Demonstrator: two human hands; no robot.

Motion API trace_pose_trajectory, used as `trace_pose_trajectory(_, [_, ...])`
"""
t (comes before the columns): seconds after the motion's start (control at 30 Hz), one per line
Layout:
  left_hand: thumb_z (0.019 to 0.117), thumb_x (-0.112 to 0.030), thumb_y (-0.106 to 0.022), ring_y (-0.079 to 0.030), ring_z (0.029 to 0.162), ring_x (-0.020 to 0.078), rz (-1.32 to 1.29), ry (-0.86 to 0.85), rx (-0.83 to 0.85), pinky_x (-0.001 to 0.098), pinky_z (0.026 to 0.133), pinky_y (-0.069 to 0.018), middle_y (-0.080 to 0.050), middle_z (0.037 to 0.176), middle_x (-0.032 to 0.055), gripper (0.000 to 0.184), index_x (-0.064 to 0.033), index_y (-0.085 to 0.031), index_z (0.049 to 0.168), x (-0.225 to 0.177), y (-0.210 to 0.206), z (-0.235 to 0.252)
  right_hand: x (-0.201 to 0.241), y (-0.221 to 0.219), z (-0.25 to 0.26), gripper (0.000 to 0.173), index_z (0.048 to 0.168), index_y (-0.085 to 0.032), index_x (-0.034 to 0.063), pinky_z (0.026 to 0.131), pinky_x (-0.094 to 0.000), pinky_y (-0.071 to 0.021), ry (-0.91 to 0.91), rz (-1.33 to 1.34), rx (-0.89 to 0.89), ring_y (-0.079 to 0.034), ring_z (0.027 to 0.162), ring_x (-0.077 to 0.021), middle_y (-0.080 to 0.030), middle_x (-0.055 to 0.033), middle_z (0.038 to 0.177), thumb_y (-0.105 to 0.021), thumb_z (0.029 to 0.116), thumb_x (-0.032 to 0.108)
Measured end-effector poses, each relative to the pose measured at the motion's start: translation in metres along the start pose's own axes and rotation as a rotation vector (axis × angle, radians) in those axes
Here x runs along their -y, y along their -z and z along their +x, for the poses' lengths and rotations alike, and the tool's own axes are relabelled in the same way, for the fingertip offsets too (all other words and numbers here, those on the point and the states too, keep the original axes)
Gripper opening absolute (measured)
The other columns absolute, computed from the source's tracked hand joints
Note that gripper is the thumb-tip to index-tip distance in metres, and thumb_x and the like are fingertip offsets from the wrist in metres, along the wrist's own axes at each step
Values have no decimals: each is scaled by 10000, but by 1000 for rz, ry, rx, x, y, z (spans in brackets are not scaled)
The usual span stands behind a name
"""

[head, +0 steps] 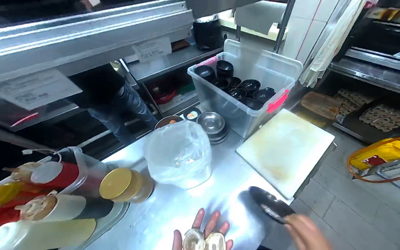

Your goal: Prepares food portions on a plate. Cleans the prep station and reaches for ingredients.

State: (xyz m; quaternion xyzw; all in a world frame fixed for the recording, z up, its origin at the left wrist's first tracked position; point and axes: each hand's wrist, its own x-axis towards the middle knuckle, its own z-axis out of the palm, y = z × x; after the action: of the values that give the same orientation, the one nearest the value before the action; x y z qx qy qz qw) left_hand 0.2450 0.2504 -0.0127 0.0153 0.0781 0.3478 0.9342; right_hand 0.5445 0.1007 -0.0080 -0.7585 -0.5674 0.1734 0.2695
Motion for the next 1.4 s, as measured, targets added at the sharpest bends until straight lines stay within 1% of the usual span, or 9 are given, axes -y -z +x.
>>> trace_pose_trajectory(0.13, [932, -738, -431, -387, 1453, 486, -22, 51, 2, 691, 1152, -318, -428, 1582, 219, 782, -252, -486, 1542, -5, 14, 9, -1, -99, 3, 199, 1097, -730, 189, 918, -541, -558, 354, -260, 48, -667, 1114, -302, -721, -54, 1076, -632, 956, 89])
trace_pose_trajectory(0.2, [933, -748, -401, -406, 1435, 501, -30, 65, -35, 697, 1134, -344, -434, 1570, 241, 807, -230, -474, 1549, -6, 21, 18, -12, -125, 9, 268, 1102, -724, 218, 906, -566, -558, 388, -357, 72, -650, 1157, -306, -715, -29, 1112, -664, 904, 48])
trace_pose_trajectory(0.37, [971, -759, -219, -441, 1416, 484, -32, 71, -144, 643, 1107, -417, -406, 1581, 257, 854, -197, -354, 1599, 4, 39, 41, 5, -102, 19, 334, 1249, -697, 197, 1048, -520, -506, 315, -196, 24, -590, 1293, -269, -689, -33, 1279, -537, 1048, 410])
trace_pose_trajectory(0.47, [999, -720, -161, -509, 1372, 438, -23, 74, -194, 568, 1062, -485, -456, 1545, 252, 833, -167, -357, 1590, 23, 46, 57, 29, -87, 29, 458, 1351, -642, 161, 1120, -425, -468, 330, 40, 31, -563, 1323, -219, -645, -60, 1366, -606, 1009, 464])
trace_pose_trajectory(0.6, [1033, -660, -117, -611, 1245, 352, 8, 89, -237, 498, 966, -550, -579, 1424, 202, 794, -141, -470, 1519, 51, 51, 76, 28, -83, 56, 685, 1517, -490, 150, 1183, -444, -391, 272, 150, 297, -483, 1404, -237, -523, -80, 1522, -704, 948, 464])
trace_pose_trajectory(0.83, [1006, -706, -126, -573, 1311, 383, -44, 6, -272, 537, 1007, -526, -551, 1472, 208, 821, -169, -448, 1537, 66, 57, 81, -2, -70, 90, 661, 1498, -499, 166, 1156, -453, -419, 473, 87, 520, -529, 1350, -264, -587, -75, 1439, -755, 920, 357])
trace_pose_trajectory(1.0, [994, -711, -110, -560, 1319, 382, -25, -78, -237, 515, 1001, -523, -503, 1520, 206, 820, -200, -400, 1566, 73, 63, 84, -19, -69, 104, 653, 1468, -530, 197, 1112, -454, -463, 548, 82, 428, -571, 1292, -258, -629, -65, 1370, -774, 873, 308])
trace_pose_trajectory(1.17, [970, -758, -174, -406, 1451, 460, -114, -254, -226, 604, 1161, -376, -402, 1590, 239, 862, -196, -324, 1606, 65, 70, 70, -38, -67, 128, 653, 1479, -526, 211, 1022, -546, -484, 505, -191, 475, -561, 1284, -330, -624, -64, 1387, -744, 875, 328])
trace_pose_trajectory(1.4, [954, -780, -218, -425, 1420, 506, -156, -387, -216, 620, 1134, -401, -390, 1580, 282, 890, -173, -354, 1590, 53, 58, 61, -45, -78, 143, 354, 1222, -685, 199, 974, -574, -456, 515, -345, 628, -539, 1271, -340, -622, -46, 1371, -573, 985, 437])
